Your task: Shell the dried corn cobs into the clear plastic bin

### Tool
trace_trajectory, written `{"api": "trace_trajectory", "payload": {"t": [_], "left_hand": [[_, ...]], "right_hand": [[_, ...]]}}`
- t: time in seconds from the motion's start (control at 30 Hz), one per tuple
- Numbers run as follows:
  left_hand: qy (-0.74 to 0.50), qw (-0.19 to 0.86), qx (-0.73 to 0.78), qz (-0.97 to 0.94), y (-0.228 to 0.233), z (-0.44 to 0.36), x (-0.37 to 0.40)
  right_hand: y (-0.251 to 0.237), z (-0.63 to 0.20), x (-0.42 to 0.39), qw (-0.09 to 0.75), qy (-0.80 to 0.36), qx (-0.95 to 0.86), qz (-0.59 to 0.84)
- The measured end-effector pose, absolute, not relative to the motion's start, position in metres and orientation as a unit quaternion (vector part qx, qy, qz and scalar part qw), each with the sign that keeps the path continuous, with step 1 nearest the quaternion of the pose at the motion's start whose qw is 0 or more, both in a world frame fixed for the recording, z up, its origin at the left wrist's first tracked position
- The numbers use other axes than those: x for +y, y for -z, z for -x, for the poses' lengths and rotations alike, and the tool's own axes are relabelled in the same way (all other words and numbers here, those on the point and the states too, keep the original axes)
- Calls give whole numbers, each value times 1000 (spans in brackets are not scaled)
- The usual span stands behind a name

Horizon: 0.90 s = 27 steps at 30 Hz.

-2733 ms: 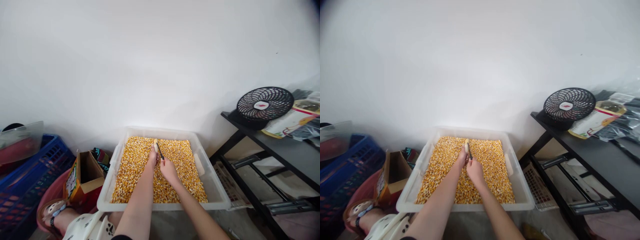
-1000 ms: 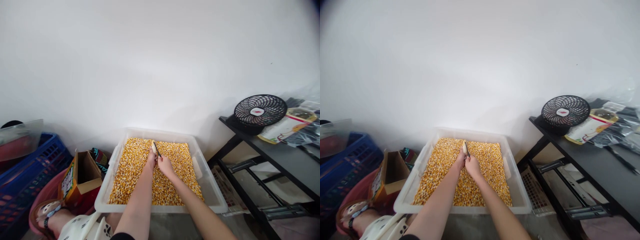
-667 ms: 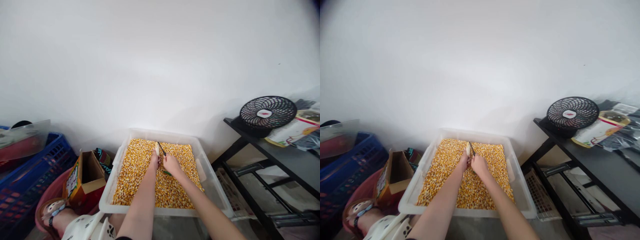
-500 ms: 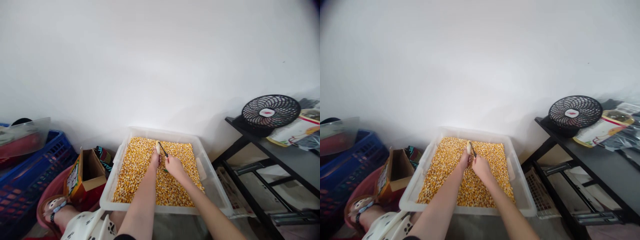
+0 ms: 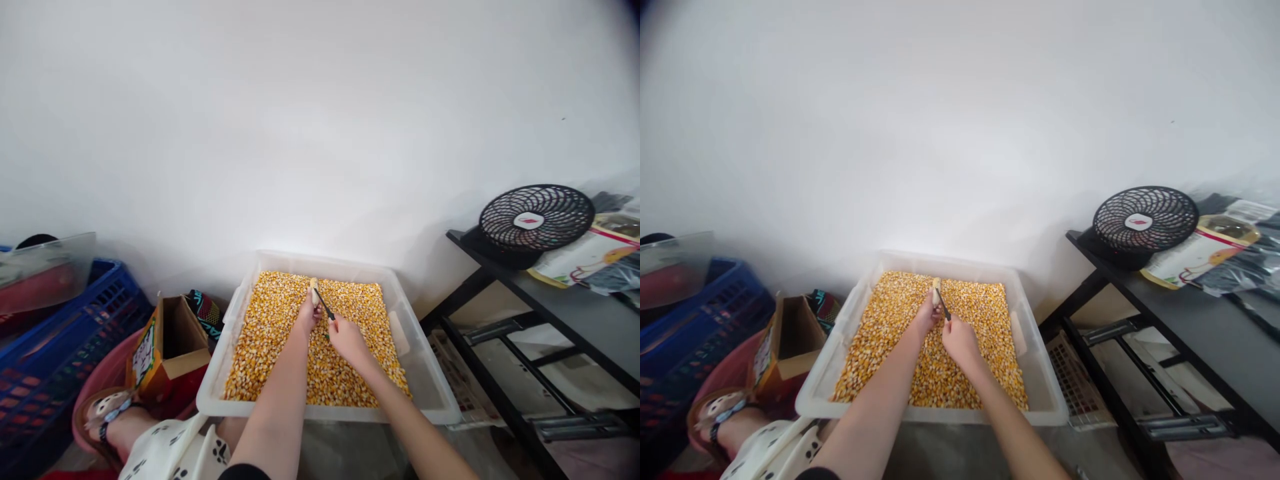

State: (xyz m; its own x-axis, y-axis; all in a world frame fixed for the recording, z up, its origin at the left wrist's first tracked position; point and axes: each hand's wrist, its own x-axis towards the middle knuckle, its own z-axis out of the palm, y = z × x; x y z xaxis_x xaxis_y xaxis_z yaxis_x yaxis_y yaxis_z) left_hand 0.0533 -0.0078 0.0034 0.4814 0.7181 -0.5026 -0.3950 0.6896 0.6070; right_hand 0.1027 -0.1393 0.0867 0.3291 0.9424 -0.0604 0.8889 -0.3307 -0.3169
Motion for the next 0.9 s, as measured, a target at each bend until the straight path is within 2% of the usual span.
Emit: {"api": "trace_trajectory", "payload": {"t": [0.2, 0.47, 0.9], "left_hand": [[-350, 857, 343, -161, -2, -55, -3], [-292, 920, 258, -51, -5, -49, 1], [-287, 912, 264, -125, -4, -51, 0]], "right_hand": [[-91, -96, -134, 115, -126, -559, 812], [-87, -91, -135, 129, -118, -553, 815], [-86, -90, -133, 143, -126, -532, 825]]}}
